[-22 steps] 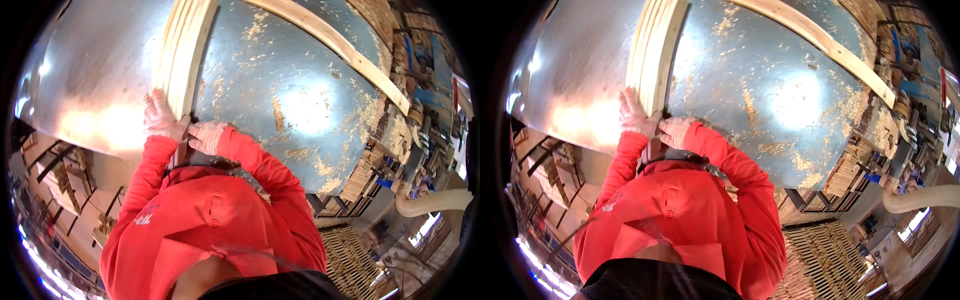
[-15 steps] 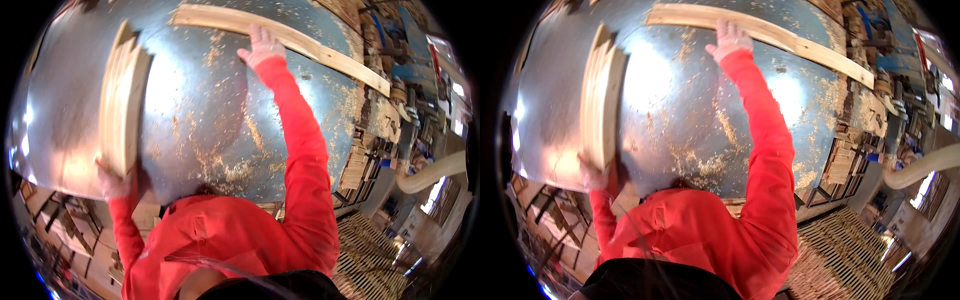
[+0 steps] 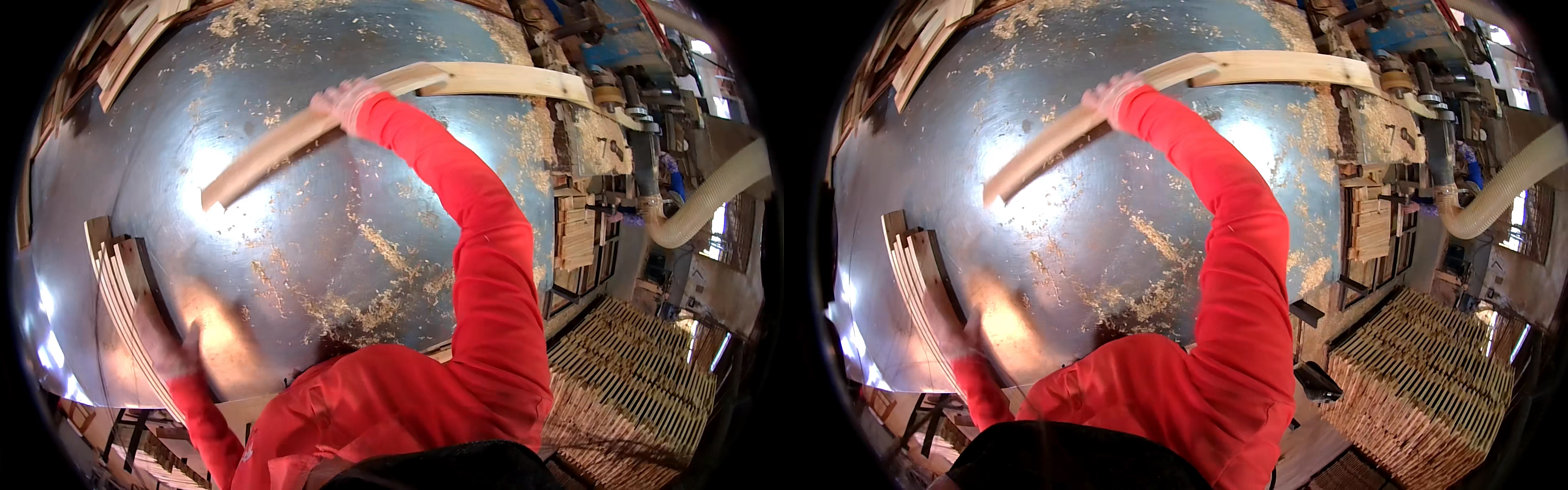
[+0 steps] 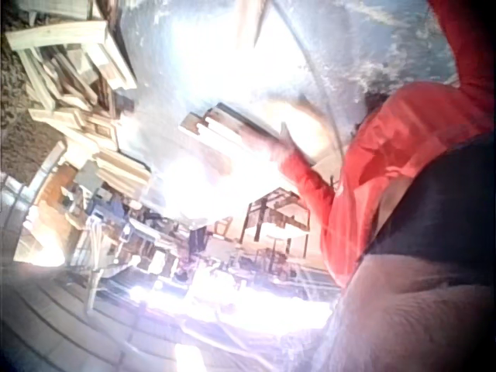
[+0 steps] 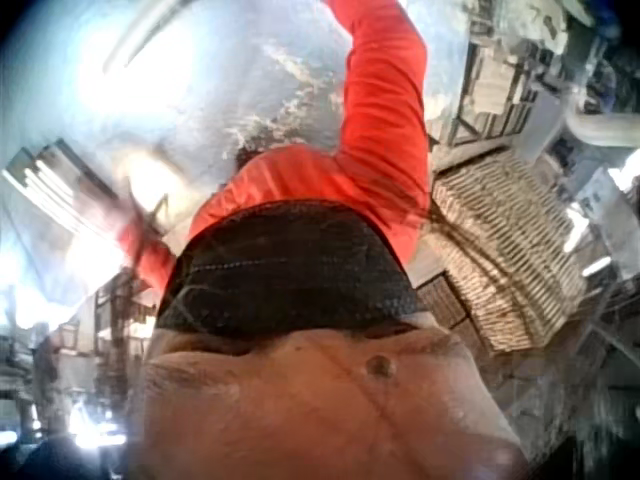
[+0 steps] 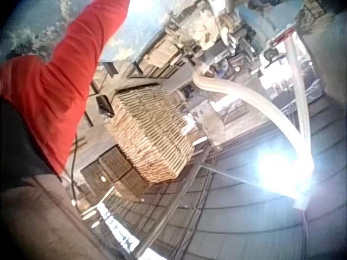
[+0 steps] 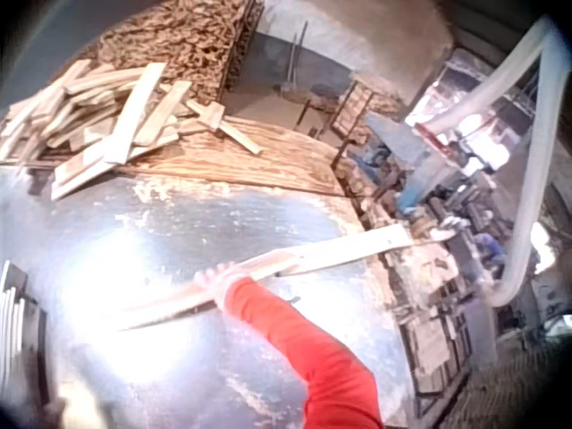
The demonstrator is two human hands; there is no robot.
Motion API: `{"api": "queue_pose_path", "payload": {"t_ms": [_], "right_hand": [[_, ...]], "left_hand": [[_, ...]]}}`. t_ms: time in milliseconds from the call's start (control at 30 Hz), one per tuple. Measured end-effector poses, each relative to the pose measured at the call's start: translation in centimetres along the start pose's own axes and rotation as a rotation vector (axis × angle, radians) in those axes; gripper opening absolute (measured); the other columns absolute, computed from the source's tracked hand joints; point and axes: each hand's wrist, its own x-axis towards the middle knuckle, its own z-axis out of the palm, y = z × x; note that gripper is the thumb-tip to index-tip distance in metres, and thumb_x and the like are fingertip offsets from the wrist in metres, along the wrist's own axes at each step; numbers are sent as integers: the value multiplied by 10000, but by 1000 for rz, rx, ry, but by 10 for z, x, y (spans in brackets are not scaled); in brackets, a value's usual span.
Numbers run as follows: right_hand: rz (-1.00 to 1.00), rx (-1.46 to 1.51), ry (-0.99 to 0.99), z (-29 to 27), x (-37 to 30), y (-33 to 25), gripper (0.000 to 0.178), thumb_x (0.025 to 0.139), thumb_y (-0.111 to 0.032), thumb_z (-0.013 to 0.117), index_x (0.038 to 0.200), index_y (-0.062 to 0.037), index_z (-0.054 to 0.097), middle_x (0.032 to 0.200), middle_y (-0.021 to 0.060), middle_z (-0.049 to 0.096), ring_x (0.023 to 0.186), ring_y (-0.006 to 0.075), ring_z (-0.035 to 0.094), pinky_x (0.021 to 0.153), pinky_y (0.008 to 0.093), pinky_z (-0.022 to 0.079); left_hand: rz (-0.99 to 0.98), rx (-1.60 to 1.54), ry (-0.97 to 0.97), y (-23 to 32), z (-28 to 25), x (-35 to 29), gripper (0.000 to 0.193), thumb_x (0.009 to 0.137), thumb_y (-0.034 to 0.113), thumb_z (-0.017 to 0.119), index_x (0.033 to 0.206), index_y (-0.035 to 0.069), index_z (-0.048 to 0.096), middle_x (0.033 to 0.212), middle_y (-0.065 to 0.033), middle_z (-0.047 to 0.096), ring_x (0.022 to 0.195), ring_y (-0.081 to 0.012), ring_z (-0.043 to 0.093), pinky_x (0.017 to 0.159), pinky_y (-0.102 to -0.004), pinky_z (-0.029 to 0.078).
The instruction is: The person sorts and stacks wooden planks on a metal workbench. They pick up individual planks from a scattered pile, inspect them, and place them into a neat stack on the left side of the table.
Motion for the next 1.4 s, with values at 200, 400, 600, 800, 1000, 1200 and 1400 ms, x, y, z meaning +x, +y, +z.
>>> {"api": "queue_pose_path", "payload": {"t_ms": [200, 400, 600, 800, 1000, 1200, 1400], "right_hand": [[-475, -151, -226, -11, -36, -48, 664, 725, -338, 716, 1326, -223, 457, 1331, 97, 524, 1276, 301, 455, 1034, 498, 347], [376, -111, 18, 14, -64, 85, 1112, 633, -574, 759, 1500, -152, 206, 1553, 167, 201, 1437, 345, 176, 1151, 549, 100], [134, -115, 191, 14, -11, 73, 487, 862, -187, 548, 1331, -144, 421, 1358, 101, 450, 1268, 272, 433, 1070, 446, 311], [-500, -161, 82, -9, -39, -30, 57, 806, -201, 635, 776, -241, 661, 736, -32, 682, 726, 160, 662, 811, 353, 438], [23, 263, 580, -6, -77, -58, 480, 794, -260, 710, 1185, -117, 472, 1086, 88, 524, 1025, 237, 543, 967, 386, 387], [1491, 1270, 1374, 89, -79, 114, 1134, 716, -409, 807, 1466, 86, 114, 1473, 278, 304, 1391, 398, 265, 1162, 437, 194], [1124, 2070, 1274, 102, -48, 151, 678, 790, -229, 773, 1303, 44, 423, 1207, 161, 584, 1012, 258, 605, 892, 350, 491]], "left_hand": [[-79, 46, -725, 183, 105, 67, 740, 838, 289, 641, 1462, 85, 299, 1421, -184, 454, 1273, -394, 460, 1009, -459, 428], [-357, -727, -452, 128, 116, 26, 542, 863, 128, 539, 1386, 49, 421, 1125, -148, 665, 972, -232, 666, 786, -315, 532], [-552, -662, -394, 93, 96, 28, 457, 884, 87, 515, 1337, 33, 483, 1076, -114, 684, 942, -191, 664, 758, -281, 517], [-618, -1045, -311, 54, 138, 49, 435, 910, 110, 599, 1303, -42, 492, 1141, -95, 650, 1019, -150, 600, 844, -273, 488], [-538, -534, -662, 185, 104, 70, 570, 854, 252, 642, 1336, 9, 458, 1156, -164, 633, 1000, -292, 640, 855, -401, 529], [-578, -486, -475, 173, 140, 44, 572, 824, 279, 645, 1294, 3, 472, 1094, -213, 661, 1001, -334, 659, 846, -418, 510], [-565, -778, -402, 157, 153, 31, 554, 804, 242, 679, 1290, 44, 504, 1012, -194, 688, 935, -319, 674, 797, -365, 526]]}}
